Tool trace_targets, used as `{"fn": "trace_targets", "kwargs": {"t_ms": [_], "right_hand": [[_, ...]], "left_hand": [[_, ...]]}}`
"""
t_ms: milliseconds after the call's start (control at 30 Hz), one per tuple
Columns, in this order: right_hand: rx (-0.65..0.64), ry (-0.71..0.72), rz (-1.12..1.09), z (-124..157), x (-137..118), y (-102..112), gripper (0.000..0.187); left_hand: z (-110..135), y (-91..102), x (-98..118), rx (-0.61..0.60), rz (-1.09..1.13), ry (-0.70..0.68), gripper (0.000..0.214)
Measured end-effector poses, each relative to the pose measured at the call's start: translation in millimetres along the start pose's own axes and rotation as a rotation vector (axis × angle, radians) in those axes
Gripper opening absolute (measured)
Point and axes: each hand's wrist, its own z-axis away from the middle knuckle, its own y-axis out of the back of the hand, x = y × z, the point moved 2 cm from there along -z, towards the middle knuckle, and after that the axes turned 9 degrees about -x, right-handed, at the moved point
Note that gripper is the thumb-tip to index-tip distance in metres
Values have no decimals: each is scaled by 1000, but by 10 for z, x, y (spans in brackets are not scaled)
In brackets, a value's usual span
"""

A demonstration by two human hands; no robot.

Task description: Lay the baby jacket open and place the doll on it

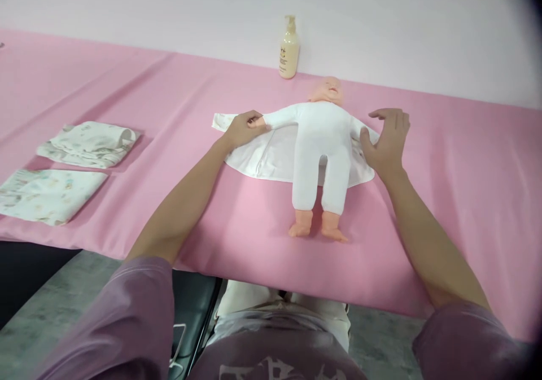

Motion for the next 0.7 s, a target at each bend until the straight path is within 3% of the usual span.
{"fn": "trace_targets", "kwargs": {"t_ms": [133,300,367,467,567,700], "right_hand": [[-173,138,-135,-335,-764,119,60],[-472,488,-254,-974,-1579,-132,89],[-560,548,-303,-1161,-1692,-281,99],[-640,483,-382,-1298,-1680,-510,105],[-578,484,-476,-1295,-1626,-651,103],[-432,573,-615,-1191,-1595,-611,97]], "left_hand": [[4,43,133,47,85,-48,49],[-45,54,250,156,137,-139,58],[-68,15,241,163,148,-161,59],[-101,-65,159,183,145,-132,56],[-124,-138,51,187,119,-55,47],[-122,-204,-7,90,51,-7,45]]}}
